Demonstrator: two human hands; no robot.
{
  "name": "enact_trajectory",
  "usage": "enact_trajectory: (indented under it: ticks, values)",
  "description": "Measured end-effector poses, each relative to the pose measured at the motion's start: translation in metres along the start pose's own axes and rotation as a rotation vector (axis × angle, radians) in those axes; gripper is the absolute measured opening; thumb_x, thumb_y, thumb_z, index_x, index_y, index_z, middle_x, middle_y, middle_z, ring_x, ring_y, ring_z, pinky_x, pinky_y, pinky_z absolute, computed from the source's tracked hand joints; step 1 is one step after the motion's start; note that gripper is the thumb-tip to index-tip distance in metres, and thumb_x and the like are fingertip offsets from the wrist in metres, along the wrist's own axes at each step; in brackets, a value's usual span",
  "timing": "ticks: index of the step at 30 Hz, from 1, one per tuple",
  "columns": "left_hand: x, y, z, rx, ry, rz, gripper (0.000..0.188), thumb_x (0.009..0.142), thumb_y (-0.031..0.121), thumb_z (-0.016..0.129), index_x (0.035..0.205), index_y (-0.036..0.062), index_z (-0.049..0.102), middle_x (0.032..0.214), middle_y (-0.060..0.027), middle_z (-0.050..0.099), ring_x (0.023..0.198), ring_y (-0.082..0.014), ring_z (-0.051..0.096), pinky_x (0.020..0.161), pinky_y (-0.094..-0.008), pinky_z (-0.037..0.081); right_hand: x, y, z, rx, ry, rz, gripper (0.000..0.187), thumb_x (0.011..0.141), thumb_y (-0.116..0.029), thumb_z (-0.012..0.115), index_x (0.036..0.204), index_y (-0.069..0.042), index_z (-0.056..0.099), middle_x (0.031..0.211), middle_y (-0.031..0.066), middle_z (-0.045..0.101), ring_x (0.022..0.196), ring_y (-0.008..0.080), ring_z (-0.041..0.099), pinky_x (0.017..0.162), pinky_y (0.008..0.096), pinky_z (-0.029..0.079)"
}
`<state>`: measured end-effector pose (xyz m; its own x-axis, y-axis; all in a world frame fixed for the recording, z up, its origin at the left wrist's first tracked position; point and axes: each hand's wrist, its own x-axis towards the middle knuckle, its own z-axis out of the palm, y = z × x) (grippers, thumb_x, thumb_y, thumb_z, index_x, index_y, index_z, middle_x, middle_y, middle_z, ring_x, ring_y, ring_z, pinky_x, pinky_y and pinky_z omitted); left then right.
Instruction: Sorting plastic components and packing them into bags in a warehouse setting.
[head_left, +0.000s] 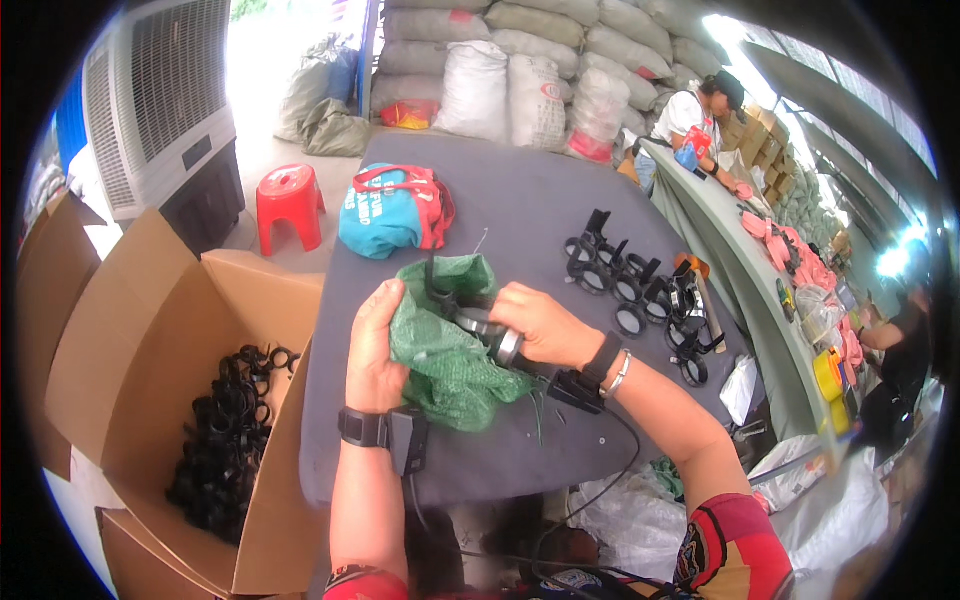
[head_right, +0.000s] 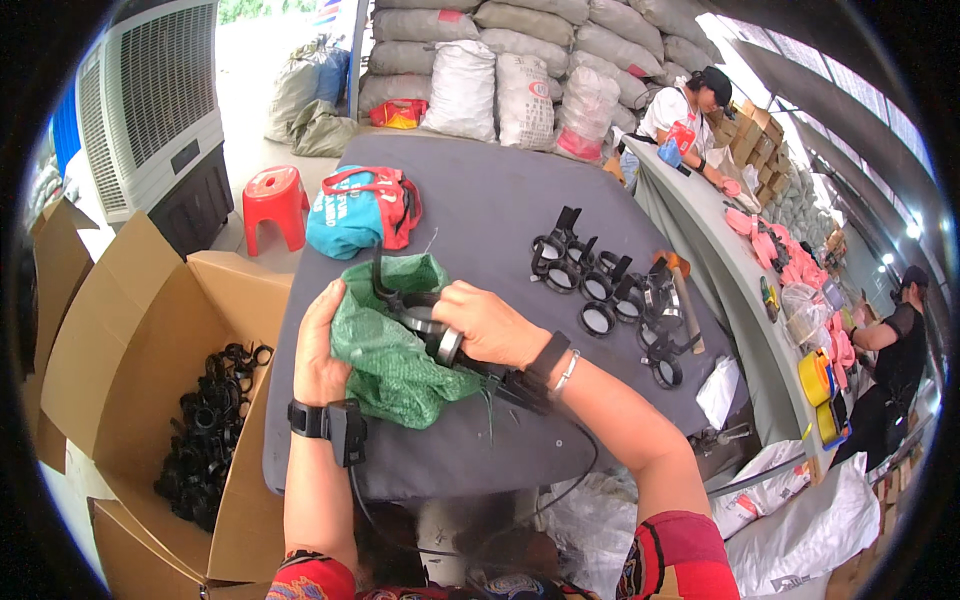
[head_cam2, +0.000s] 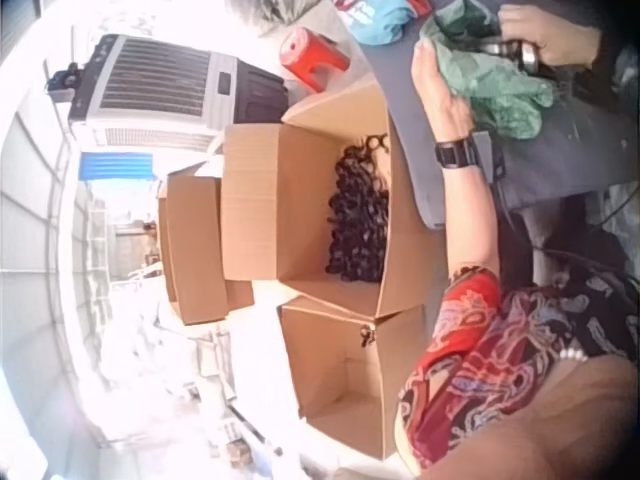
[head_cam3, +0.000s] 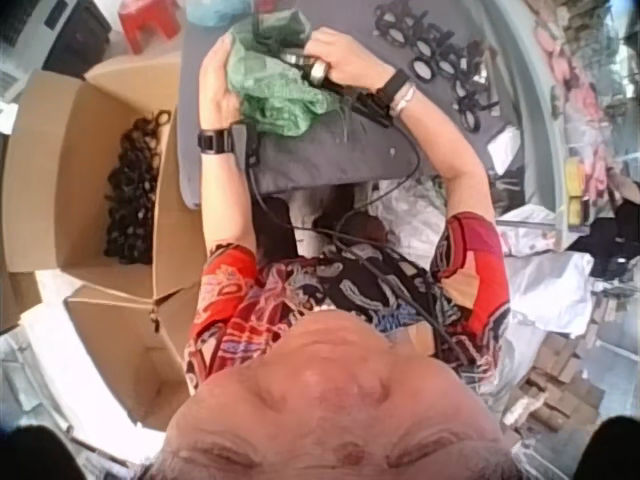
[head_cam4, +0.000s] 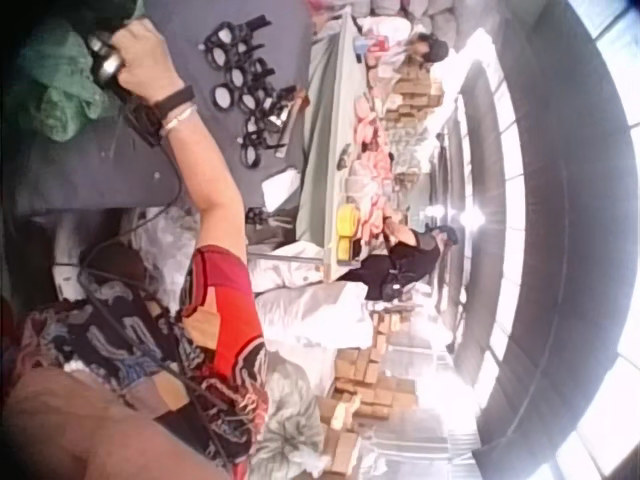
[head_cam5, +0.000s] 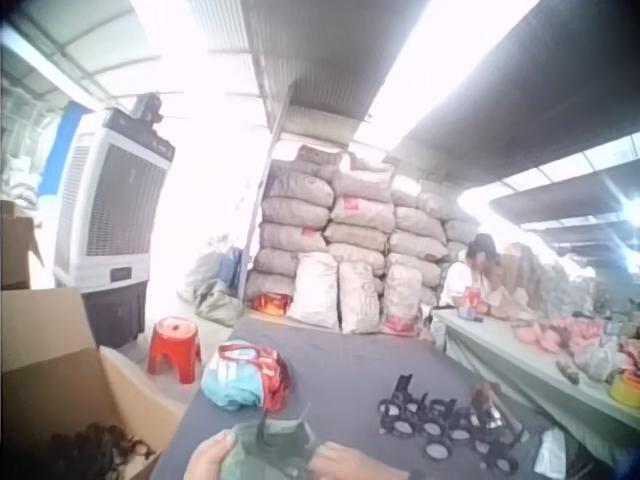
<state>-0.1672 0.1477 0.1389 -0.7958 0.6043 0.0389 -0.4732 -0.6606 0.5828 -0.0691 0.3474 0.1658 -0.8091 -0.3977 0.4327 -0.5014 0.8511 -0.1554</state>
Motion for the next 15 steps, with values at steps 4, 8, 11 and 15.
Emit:
enact_trajectory:
  ticks: [4, 8, 11, 15]
  values:
    - [0.011, -0.002, -0.020, 0.087, 0.060, 0.189, 0.015, 0.091, 0.016, 0.054, 0.100, 0.0038, 0.056, 0.090, -0.0039, 0.062, 0.078, -0.0119, 0.060, 0.070, -0.0271, 0.051, 0.015, -0.016, 0.016, -0.017, -0.385, -0.098, 0.017, 0.063, -0.001, 0.056, 0.080, -0.001, 0.056, 0.078, 0.0116, 0.053, 0.081, 0.0318, 0.052, 0.066, 0.0403, 0.046]
    - [0.006, -0.002, -0.008, 0.151, -0.029, 0.210, 0.017, 0.090, 0.014, 0.053, 0.104, 0.0027, 0.054, 0.093, -0.0044, 0.062, 0.080, -0.0118, 0.060, 0.072, -0.0259, 0.050, 0.031, -0.006, 0.022, 0.067, -0.313, 0.143, 0.020, 0.065, 0.002, 0.054, 0.085, 0.001, 0.056, 0.084, 0.0163, 0.057, 0.079, 0.0370, 0.056, 0.068, 0.0415, 0.047]
    - [-0.007, 0.000, 0.010, 0.048, -0.096, 0.140, 0.024, 0.087, 0.012, 0.055, 0.109, 0.0010, 0.051, 0.098, -0.0070, 0.060, 0.085, -0.0146, 0.059, 0.076, -0.0278, 0.049, 0.040, 0.007, 0.026, 0.275, 0.054, 0.329, 0.026, 0.071, -0.001, 0.058, 0.097, 0.000, 0.056, 0.090, 0.0184, 0.059, 0.083, 0.0362, 0.059, 0.071, 0.0408, 0.049]
    - [-0.002, -0.001, -0.011, -0.111, -0.157, 0.166, 0.040, 0.082, 0.007, 0.057, 0.120, 0.0000, 0.048, 0.112, -0.0113, 0.058, 0.101, -0.0217, 0.057, 0.089, -0.0340, 0.046, 0.046, -0.005, 0.040, 0.053, 0.062, 0.312, 0.025, 0.073, -0.009, 0.065, 0.095, 0.000, 0.058, 0.087, 0.0150, 0.058, 0.082, 0.0324, 0.059, 0.070, 0.0370, 0.049]
